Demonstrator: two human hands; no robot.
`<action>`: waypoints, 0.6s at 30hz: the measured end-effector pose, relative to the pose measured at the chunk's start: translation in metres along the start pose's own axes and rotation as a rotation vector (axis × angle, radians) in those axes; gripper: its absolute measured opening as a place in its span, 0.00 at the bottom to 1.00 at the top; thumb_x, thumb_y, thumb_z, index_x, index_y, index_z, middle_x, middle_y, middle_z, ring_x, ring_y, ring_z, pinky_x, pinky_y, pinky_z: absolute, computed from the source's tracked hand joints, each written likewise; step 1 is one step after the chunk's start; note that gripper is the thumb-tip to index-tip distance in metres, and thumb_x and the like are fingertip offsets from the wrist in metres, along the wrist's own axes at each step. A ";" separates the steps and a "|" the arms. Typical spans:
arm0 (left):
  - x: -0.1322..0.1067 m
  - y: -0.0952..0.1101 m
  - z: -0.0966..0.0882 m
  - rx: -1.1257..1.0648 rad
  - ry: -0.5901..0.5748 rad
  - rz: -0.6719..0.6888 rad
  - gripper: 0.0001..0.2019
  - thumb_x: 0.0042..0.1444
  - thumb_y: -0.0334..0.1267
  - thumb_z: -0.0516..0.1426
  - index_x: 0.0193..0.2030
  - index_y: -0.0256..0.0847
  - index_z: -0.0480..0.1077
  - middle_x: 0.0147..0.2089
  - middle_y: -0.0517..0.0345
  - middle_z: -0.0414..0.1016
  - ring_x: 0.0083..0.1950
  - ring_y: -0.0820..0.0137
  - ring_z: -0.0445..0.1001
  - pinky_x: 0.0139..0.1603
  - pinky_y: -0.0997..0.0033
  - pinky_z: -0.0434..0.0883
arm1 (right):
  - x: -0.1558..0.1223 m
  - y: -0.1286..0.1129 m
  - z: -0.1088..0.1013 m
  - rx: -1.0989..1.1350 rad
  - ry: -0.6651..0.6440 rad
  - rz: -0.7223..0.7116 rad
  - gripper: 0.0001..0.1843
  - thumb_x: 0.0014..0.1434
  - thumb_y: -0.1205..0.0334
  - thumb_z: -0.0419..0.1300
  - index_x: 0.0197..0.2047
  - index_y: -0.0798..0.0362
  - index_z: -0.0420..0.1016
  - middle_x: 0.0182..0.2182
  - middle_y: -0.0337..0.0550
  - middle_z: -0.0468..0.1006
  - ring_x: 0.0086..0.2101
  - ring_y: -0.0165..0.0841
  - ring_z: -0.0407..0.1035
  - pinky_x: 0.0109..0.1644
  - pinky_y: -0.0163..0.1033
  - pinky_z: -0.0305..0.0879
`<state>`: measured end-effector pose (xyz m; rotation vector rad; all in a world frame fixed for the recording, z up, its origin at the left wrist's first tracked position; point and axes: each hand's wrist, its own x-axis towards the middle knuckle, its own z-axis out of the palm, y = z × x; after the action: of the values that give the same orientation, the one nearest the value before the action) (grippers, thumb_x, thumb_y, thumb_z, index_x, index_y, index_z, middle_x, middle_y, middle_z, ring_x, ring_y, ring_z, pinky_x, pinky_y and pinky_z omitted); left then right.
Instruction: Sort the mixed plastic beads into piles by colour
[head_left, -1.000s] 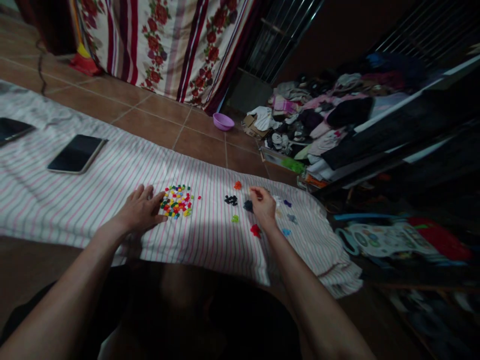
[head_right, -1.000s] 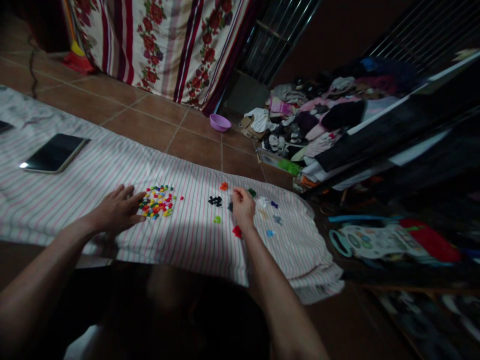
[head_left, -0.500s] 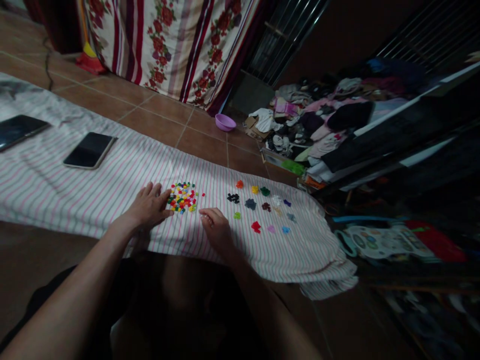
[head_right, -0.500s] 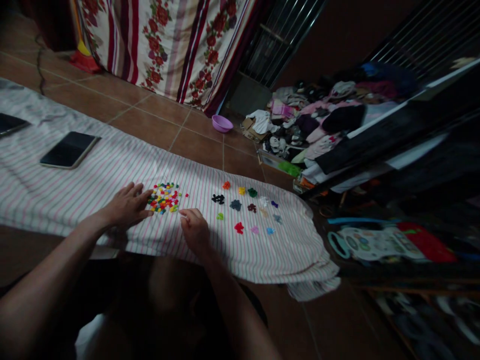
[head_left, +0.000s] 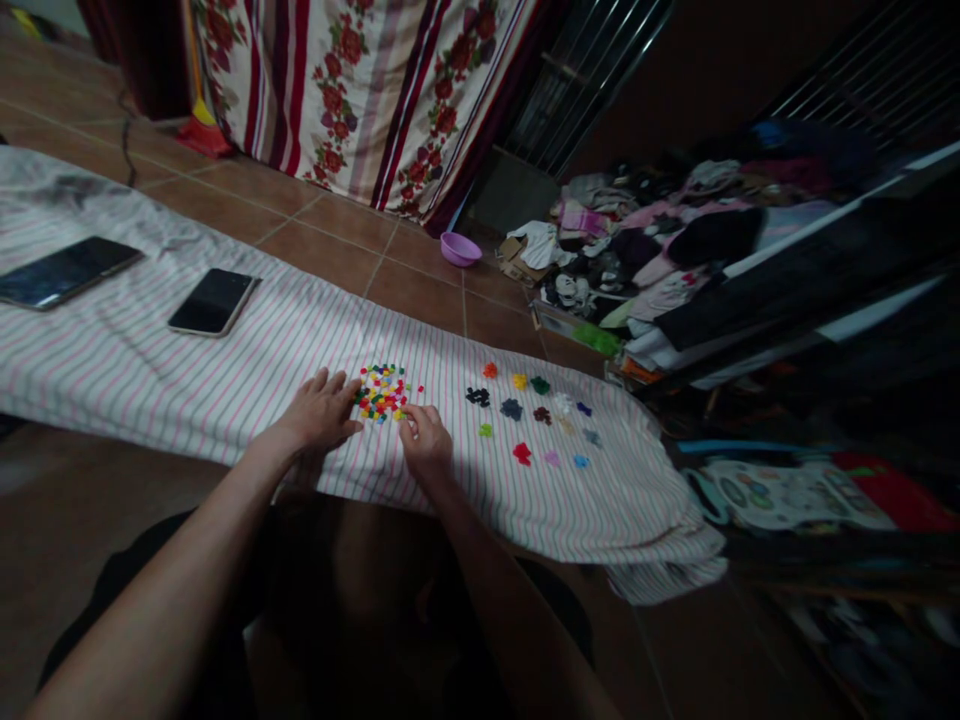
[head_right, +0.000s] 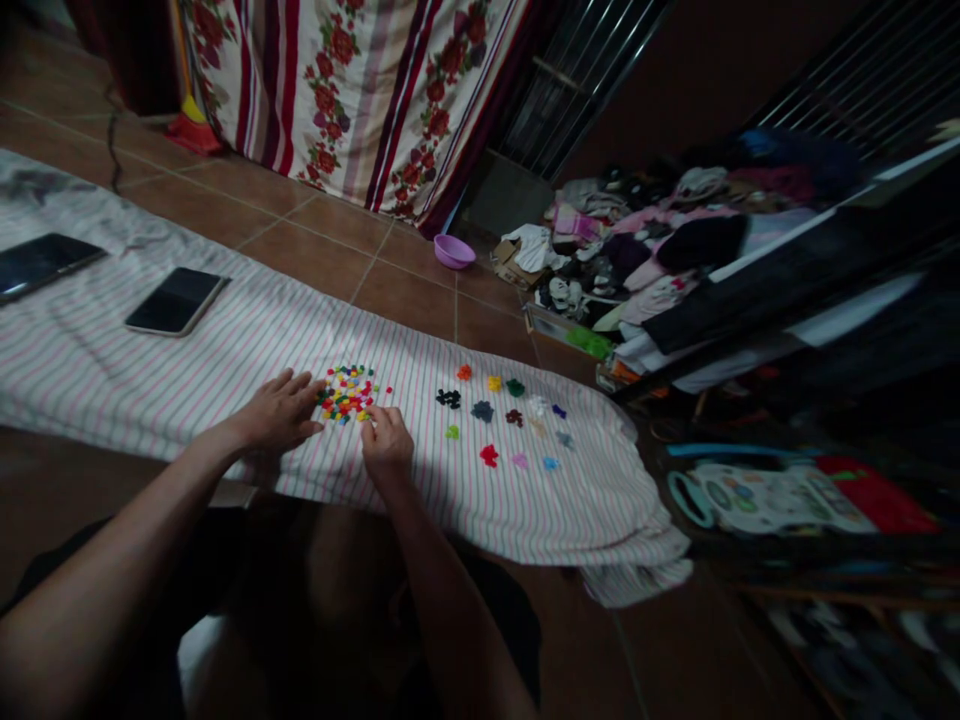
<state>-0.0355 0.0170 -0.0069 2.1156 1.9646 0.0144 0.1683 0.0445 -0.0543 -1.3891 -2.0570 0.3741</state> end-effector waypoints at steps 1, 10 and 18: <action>-0.001 0.000 0.000 0.000 0.006 0.006 0.35 0.59 0.50 0.51 0.70 0.39 0.51 0.71 0.41 0.55 0.72 0.44 0.50 0.66 0.51 0.56 | -0.001 -0.001 0.000 -0.016 0.000 0.006 0.13 0.60 0.66 0.54 0.46 0.50 0.76 0.40 0.42 0.75 0.34 0.30 0.70 0.42 0.34 0.66; 0.000 -0.004 0.011 0.022 0.067 0.049 0.35 0.57 0.53 0.52 0.69 0.41 0.53 0.68 0.41 0.59 0.70 0.48 0.55 0.65 0.51 0.57 | -0.004 -0.005 0.002 -0.004 0.066 0.004 0.07 0.59 0.66 0.54 0.38 0.52 0.74 0.37 0.40 0.73 0.30 0.28 0.67 0.41 0.34 0.64; -0.002 -0.002 0.007 0.024 0.037 0.048 0.35 0.58 0.51 0.51 0.70 0.39 0.51 0.68 0.39 0.59 0.70 0.47 0.54 0.65 0.51 0.59 | -0.006 0.000 0.005 0.033 0.142 -0.022 0.05 0.57 0.66 0.53 0.36 0.52 0.69 0.30 0.39 0.70 0.30 0.31 0.66 0.40 0.36 0.64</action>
<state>-0.0360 0.0141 -0.0138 2.1918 1.9437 0.0392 0.1664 0.0398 -0.0601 -1.3339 -1.9410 0.2903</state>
